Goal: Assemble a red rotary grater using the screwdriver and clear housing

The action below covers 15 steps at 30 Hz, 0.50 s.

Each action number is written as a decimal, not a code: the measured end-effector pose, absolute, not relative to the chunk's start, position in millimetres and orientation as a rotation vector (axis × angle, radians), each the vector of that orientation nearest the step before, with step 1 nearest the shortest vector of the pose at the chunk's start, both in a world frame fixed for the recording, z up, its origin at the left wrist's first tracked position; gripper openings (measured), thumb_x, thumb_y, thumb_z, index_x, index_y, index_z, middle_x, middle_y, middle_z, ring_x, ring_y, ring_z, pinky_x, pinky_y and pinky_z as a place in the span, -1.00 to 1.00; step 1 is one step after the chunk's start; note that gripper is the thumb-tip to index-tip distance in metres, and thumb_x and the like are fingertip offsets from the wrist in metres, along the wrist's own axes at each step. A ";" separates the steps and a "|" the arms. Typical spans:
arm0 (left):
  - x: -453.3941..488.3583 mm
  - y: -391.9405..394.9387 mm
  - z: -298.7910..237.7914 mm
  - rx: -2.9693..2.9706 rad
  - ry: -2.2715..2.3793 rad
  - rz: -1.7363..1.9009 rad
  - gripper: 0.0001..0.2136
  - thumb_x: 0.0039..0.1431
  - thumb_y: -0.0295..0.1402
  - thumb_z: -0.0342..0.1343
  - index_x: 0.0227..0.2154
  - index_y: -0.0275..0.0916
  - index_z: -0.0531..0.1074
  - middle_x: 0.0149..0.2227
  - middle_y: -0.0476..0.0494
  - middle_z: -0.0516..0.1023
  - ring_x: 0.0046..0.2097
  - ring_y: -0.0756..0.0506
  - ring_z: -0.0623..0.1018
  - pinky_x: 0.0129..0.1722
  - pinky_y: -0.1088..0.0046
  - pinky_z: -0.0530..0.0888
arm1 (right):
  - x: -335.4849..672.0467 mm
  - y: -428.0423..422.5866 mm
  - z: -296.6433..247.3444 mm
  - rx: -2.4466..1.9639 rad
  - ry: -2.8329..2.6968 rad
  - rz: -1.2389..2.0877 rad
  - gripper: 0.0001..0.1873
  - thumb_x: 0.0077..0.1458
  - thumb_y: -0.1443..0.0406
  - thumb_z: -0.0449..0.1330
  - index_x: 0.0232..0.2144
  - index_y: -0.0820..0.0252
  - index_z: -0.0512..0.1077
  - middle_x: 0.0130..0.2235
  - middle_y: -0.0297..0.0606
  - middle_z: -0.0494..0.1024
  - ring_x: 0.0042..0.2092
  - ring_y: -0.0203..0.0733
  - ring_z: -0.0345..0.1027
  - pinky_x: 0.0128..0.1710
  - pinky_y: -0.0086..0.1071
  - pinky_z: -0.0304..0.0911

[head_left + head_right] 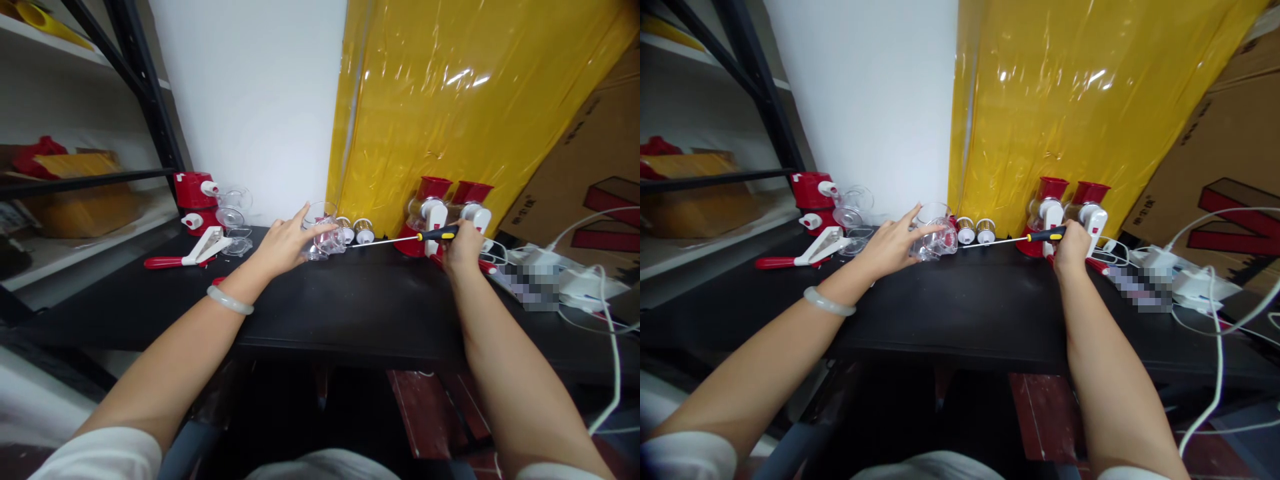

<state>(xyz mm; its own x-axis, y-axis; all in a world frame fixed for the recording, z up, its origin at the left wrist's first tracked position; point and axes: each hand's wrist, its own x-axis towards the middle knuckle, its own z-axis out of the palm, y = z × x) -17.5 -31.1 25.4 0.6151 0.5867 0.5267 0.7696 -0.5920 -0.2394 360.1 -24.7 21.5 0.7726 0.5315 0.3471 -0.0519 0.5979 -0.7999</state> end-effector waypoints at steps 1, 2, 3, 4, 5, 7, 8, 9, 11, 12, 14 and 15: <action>-17.5 -31.3 25.5 -2.397 -1.073 -0.549 -0.13 0.02 -0.40 0.30 0.31 0.23 -0.02 0.42 -0.28 -0.20 0.08 -0.36 0.46 0.01 0.05 0.34 | 360.2 -24.7 21.3 -0.863 -0.616 0.362 -0.76 -0.05 0.43 0.03 -0.70 0.19 0.25 -0.76 -0.47 0.16 -0.72 -0.39 0.05 -0.80 -0.50 -0.07; -17.4 -31.6 25.7 -2.400 -1.072 -0.545 -0.13 0.02 -0.41 0.30 0.31 0.24 -0.02 0.42 -0.28 -0.20 0.07 -0.36 0.47 0.01 0.05 0.34 | 360.3 -24.7 21.0 -0.852 -0.625 0.360 -0.76 -0.05 0.44 0.03 -0.70 0.19 0.24 -0.76 -0.47 0.16 -0.72 -0.39 0.05 -0.80 -0.49 -0.08; -17.2 -32.0 26.0 -2.405 -1.071 -0.540 -0.13 0.02 -0.41 0.29 0.31 0.24 -0.03 0.42 -0.28 -0.20 0.07 -0.36 0.47 0.00 0.05 0.35 | 360.3 -24.8 20.8 -0.844 -0.637 0.356 -0.76 -0.06 0.45 0.03 -0.70 0.19 0.24 -0.76 -0.47 0.16 -0.72 -0.38 0.05 -0.80 -0.49 -0.07; -16.8 -32.4 26.3 -2.410 -1.072 -0.536 -0.13 0.03 -0.41 0.29 0.31 0.25 -0.03 0.43 -0.27 -0.21 0.07 -0.36 0.47 0.00 0.06 0.35 | 360.2 -25.0 20.8 -0.843 -0.645 0.350 -0.76 -0.06 0.45 0.03 -0.70 0.20 0.24 -0.76 -0.47 0.16 -0.72 -0.39 0.05 -0.79 -0.49 -0.07; -16.3 -32.9 26.5 -2.415 -1.073 -0.532 -0.13 0.03 -0.41 0.29 0.31 0.26 -0.03 0.43 -0.26 -0.21 0.07 -0.36 0.47 0.00 0.06 0.35 | 359.8 -25.3 20.8 -0.848 -0.652 0.345 -0.76 -0.05 0.46 0.02 -0.70 0.20 0.25 -0.76 -0.47 0.16 -0.72 -0.39 0.05 -0.79 -0.49 -0.07; -15.0 -33.8 27.0 -2.427 -1.072 -0.522 -0.13 0.03 -0.41 0.28 0.31 0.27 -0.04 0.43 -0.24 -0.23 0.08 -0.36 0.46 0.00 0.06 0.34 | 358.6 -26.1 21.1 -0.862 -0.654 0.343 -0.75 -0.04 0.47 0.02 -0.70 0.22 0.26 -0.76 -0.48 0.15 -0.71 -0.40 0.05 -0.78 -0.50 -0.07; -14.3 -34.3 27.1 -2.432 -1.070 -0.516 -0.13 0.04 -0.42 0.28 0.31 0.27 -0.05 0.43 -0.24 -0.23 0.08 -0.36 0.45 -0.01 0.07 0.35 | 357.9 -26.6 21.3 -0.866 -0.651 0.347 -0.75 -0.04 0.47 0.02 -0.70 0.22 0.26 -0.76 -0.48 0.16 -0.71 -0.41 0.05 -0.78 -0.51 -0.06; -13.5 -34.7 27.3 -2.436 -1.066 -0.510 -0.13 0.04 -0.42 0.27 0.31 0.28 -0.06 0.43 -0.24 -0.23 0.09 -0.36 0.45 -0.01 0.07 0.35 | 357.1 -27.0 21.4 -0.868 -0.650 0.353 -0.75 -0.04 0.47 0.03 -0.70 0.22 0.26 -0.75 -0.48 0.16 -0.71 -0.41 0.06 -0.78 -0.51 -0.06; -11.9 -35.6 27.6 -2.437 -1.062 -0.501 -0.12 0.04 -0.43 0.26 0.32 0.28 -0.06 0.43 -0.23 -0.23 0.09 -0.36 0.45 -0.03 0.09 0.35 | 356.1 -27.3 21.4 -0.875 -0.652 0.361 -0.76 -0.04 0.46 0.03 -0.69 0.21 0.26 -0.75 -0.48 0.16 -0.71 -0.41 0.06 -0.79 -0.52 -0.06; -11.3 -36.1 27.8 -2.435 -1.063 -0.498 -0.12 0.04 -0.44 0.26 0.32 0.29 -0.06 0.43 -0.22 -0.23 0.09 -0.36 0.45 -0.03 0.09 0.35 | 356.0 -27.0 21.2 -0.887 -0.653 0.361 -0.76 -0.04 0.46 0.03 -0.69 0.21 0.26 -0.76 -0.49 0.15 -0.72 -0.40 0.05 -0.80 -0.52 -0.06; -10.1 -37.5 28.3 -2.428 -1.071 -0.489 -0.12 0.04 -0.45 0.26 0.31 0.30 -0.06 0.43 -0.22 -0.23 0.09 -0.36 0.45 -0.04 0.10 0.35 | 356.8 -25.7 20.1 -0.912 -0.656 0.365 -0.76 -0.02 0.44 0.03 -0.68 0.20 0.28 -0.76 -0.49 0.14 -0.73 -0.40 0.04 -0.81 -0.53 -0.07; -9.5 -38.3 28.7 -2.424 -1.075 -0.484 -0.13 0.04 -0.45 0.26 0.31 0.30 -0.05 0.43 -0.22 -0.23 0.09 -0.36 0.46 -0.04 0.11 0.35 | 357.6 -24.7 19.4 -0.920 -0.657 0.367 -0.76 -0.01 0.43 0.04 -0.67 0.19 0.28 -0.76 -0.50 0.14 -0.73 -0.41 0.03 -0.81 -0.53 -0.07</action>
